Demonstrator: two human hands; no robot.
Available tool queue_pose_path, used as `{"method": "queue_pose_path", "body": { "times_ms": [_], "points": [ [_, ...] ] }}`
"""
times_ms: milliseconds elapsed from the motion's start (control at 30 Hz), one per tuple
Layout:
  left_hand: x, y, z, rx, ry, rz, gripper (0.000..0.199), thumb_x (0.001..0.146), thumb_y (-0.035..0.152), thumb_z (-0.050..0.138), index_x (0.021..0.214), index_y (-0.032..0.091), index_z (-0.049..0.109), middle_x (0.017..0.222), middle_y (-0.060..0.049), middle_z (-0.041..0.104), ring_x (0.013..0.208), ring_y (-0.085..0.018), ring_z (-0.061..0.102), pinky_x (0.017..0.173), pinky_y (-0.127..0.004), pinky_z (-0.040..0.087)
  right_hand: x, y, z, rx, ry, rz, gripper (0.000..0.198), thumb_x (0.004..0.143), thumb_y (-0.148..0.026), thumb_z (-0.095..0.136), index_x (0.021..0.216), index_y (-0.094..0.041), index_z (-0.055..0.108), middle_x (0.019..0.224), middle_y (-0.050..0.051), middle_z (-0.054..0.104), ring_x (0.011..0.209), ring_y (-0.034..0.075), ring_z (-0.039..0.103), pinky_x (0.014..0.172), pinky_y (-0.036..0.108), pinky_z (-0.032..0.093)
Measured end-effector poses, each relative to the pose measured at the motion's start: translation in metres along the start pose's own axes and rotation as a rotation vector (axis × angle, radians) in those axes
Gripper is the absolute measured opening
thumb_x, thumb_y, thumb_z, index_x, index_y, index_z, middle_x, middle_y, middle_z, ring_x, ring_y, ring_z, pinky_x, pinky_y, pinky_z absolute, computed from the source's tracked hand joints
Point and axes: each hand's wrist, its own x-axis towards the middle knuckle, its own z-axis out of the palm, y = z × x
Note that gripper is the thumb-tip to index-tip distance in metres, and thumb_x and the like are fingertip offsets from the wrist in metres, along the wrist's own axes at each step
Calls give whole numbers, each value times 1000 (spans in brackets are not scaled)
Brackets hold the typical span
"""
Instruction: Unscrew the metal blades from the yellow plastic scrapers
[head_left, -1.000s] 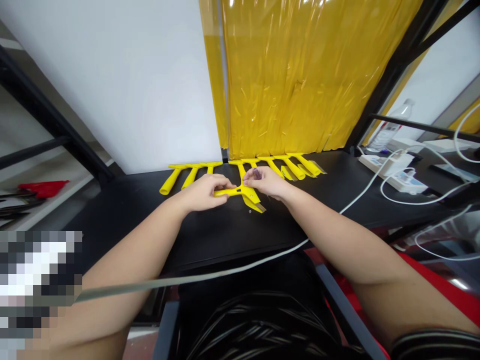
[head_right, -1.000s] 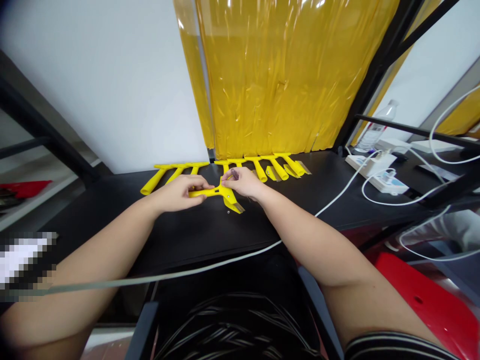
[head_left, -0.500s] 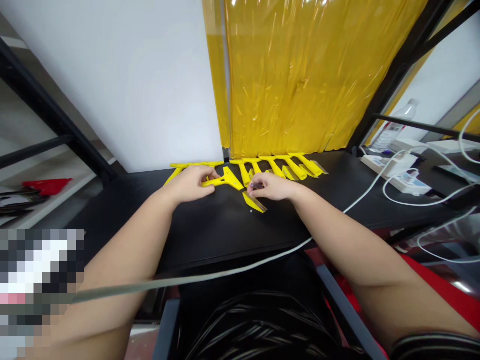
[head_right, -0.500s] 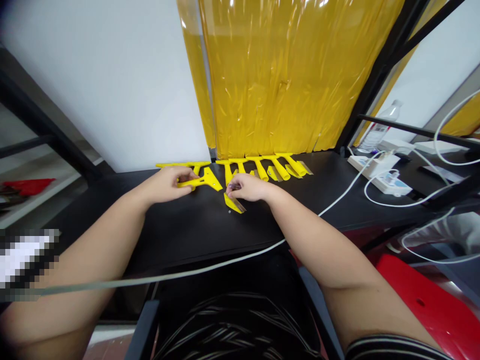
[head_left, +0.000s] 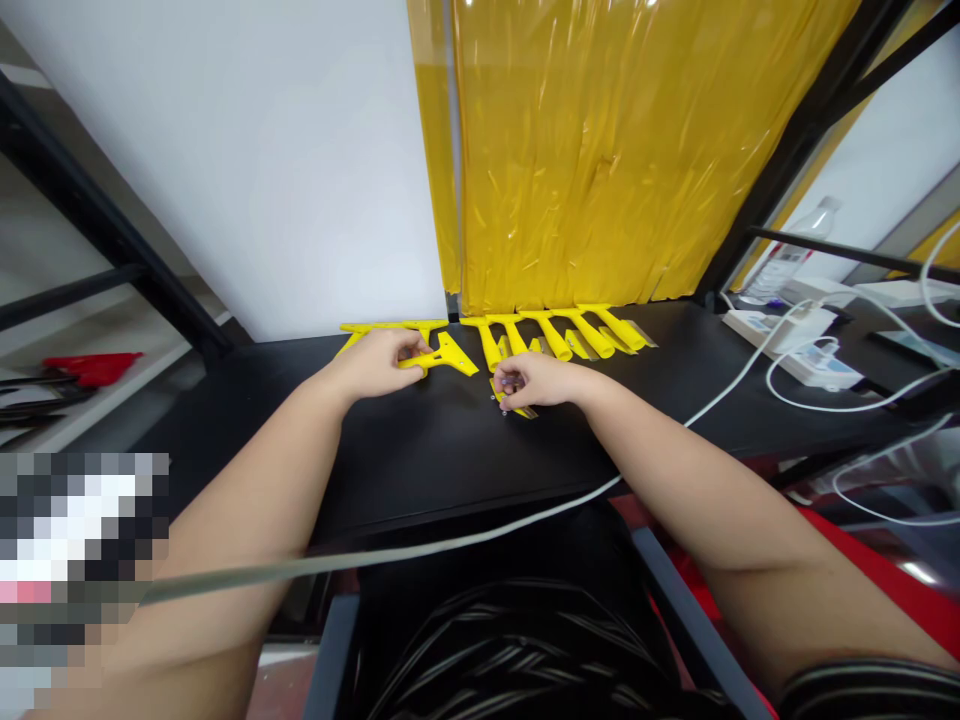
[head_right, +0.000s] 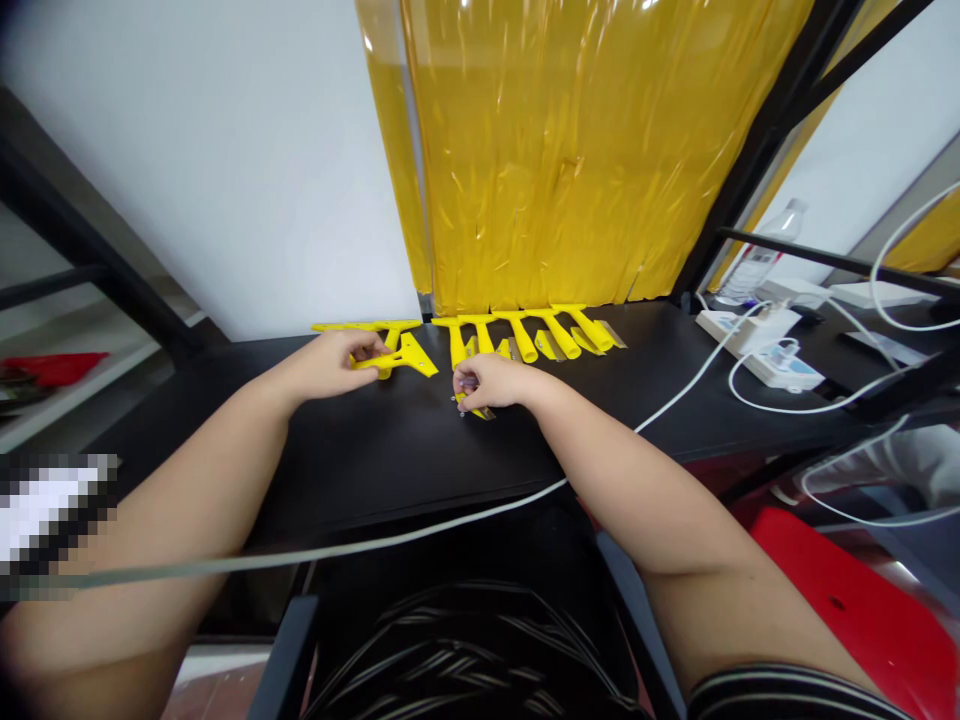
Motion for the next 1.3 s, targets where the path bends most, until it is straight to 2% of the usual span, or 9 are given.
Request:
{"method": "queue_pose_path", "body": {
  "times_ms": [200,567,733,833,967,1033,1133,1300],
  "points": [
    [0,-1,0,4,-6,4,37,72,37,64,103,18,73,92,-5,75,78,-21,67,72,-31,50,0,2,-3,-8,-1,16,20,71,-22,80,87,-17,68,83,1,67,77,15,61,72,28,45],
    [0,-3,1,-2,-3,26,35,72,36,66,102,19,73,89,-4,74,76,-21,67,71,-32,50,2,0,4,57,-16,-34,17,72,-20,77,86,-17,67,76,-3,63,72,13,58,70,28,44],
    [0,-1,1,-17,-6,32,35,73,35,65,103,18,72,90,-5,74,74,-20,66,69,-32,50,-1,-5,2,60,-10,-61,15,75,-22,76,87,-16,68,78,-1,64,73,14,58,71,29,44],
    [-2,2,1,-38,-20,61,36,74,34,66,105,18,73,91,-5,74,73,-20,65,67,-31,50,-3,-8,-2,75,75,-55,17,76,-24,75,91,-16,69,83,2,67,77,15,60,74,30,46],
    [-3,11,2,-57,-54,130,36,75,32,66,108,19,74,94,-5,74,78,-20,66,70,-31,51,-2,-9,-4,165,286,-86,21,79,-28,74,94,-18,65,84,1,64,79,16,60,77,31,47],
    [-4,16,3,-69,-54,170,36,77,31,66,110,19,73,99,-5,74,83,-21,67,73,-31,52,-1,-9,-1,302,306,-71,25,79,-30,74,99,-20,61,81,0,64,77,16,61,76,31,48],
    [-5,24,6,-76,-47,205,34,80,30,65,112,20,72,104,-5,74,87,-20,68,77,-31,53,1,-11,5,482,241,-14,34,78,-28,76,106,-22,57,75,-4,63,70,14,60,69,28,46],
    [-4,33,10,-18,-27,205,32,80,29,64,110,20,72,105,-5,74,89,-21,68,78,-32,52,1,-16,8,561,200,23,43,66,-27,84,100,-22,59,66,-9,48,52,7,38,49,22,27]
  ]
}}
